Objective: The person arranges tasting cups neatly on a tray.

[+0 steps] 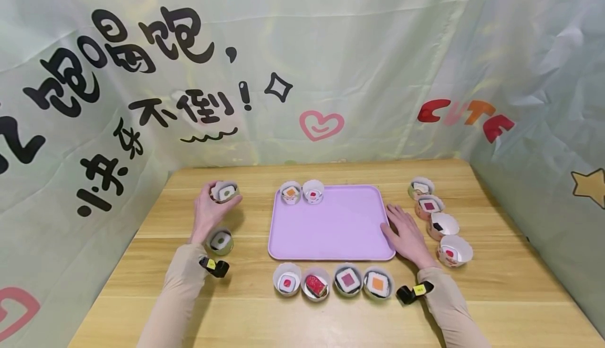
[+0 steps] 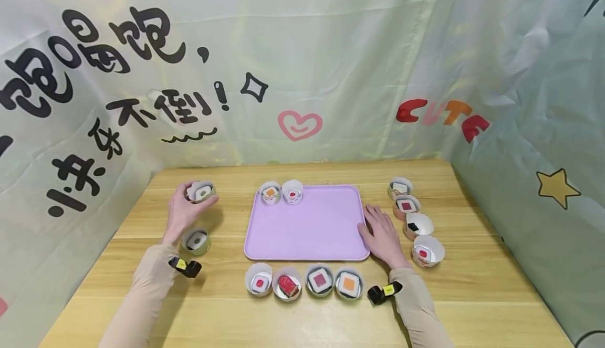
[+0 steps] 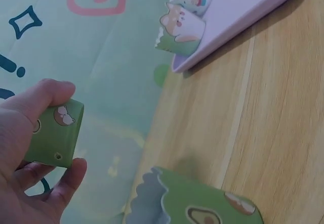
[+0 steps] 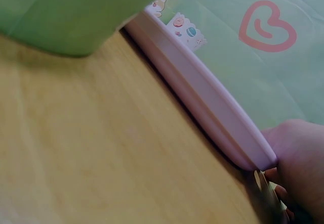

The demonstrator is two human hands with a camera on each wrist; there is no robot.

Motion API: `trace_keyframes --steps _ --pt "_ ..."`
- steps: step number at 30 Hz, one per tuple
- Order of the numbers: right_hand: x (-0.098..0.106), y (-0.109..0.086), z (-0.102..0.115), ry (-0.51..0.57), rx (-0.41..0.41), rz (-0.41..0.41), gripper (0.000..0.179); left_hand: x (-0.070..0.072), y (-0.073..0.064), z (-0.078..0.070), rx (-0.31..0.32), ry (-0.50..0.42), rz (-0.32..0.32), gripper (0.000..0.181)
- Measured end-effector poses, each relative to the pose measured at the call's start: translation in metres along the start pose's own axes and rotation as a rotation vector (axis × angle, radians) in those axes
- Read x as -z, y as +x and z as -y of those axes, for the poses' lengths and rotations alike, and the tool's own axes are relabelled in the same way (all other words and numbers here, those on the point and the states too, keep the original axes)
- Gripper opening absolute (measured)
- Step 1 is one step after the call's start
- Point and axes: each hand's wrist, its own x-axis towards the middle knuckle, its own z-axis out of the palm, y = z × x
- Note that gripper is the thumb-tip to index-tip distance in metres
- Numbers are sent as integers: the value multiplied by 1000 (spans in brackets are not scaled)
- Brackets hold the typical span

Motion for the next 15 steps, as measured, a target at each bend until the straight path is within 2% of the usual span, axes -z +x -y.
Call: trace_keyframes --steps 8,15 --pt "1 -1 2 -6 0 -8 55 -8 -1 -8 -48 -23 10 63" --pt "2 -1 3 -17 -12 13 55 -14 -5 -15 -57 -21 51 63"
